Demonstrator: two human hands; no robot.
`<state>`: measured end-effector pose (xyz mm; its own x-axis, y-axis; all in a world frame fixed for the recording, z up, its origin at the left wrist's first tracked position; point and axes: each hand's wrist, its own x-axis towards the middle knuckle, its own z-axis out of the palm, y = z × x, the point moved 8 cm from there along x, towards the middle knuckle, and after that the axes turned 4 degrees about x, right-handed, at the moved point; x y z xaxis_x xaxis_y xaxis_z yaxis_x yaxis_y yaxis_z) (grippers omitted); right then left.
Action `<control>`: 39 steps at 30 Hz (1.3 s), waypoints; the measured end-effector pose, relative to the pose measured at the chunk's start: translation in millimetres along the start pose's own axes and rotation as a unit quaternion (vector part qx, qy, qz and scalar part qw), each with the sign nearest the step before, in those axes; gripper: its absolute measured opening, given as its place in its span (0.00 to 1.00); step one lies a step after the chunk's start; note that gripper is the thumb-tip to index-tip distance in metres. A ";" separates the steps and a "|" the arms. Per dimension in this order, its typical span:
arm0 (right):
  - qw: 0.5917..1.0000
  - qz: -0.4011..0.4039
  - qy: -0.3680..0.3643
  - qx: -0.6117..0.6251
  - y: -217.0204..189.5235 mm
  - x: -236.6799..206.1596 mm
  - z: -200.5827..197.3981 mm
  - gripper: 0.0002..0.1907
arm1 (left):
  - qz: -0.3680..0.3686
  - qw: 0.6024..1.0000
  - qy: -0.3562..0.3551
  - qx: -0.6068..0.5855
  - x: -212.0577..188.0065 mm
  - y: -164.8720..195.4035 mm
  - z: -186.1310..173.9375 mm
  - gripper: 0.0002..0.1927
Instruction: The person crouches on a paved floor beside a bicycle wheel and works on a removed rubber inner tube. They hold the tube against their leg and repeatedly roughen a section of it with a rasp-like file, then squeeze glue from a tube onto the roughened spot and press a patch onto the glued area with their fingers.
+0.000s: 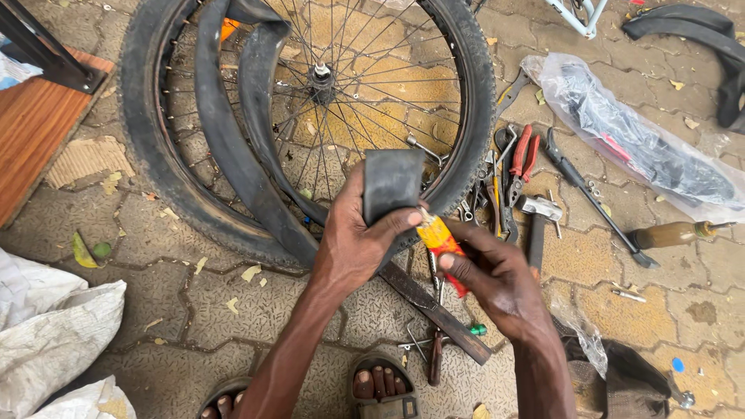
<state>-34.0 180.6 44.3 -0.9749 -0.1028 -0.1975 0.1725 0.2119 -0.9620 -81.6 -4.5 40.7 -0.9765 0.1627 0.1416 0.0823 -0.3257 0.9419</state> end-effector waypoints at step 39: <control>0.910 0.126 0.021 0.396 87.4 -14.8 24.9 0.17 | -0.013 0.996 0.093 0.000 -1.9 -10.3 -11.1 0.26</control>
<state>-1.0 176.5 -41.5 -0.8922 -0.1079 -0.4386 0.4223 -0.5438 -0.7252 -82.7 -11.8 27.3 -0.9983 -0.0041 0.0576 0.0558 -0.3244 0.9443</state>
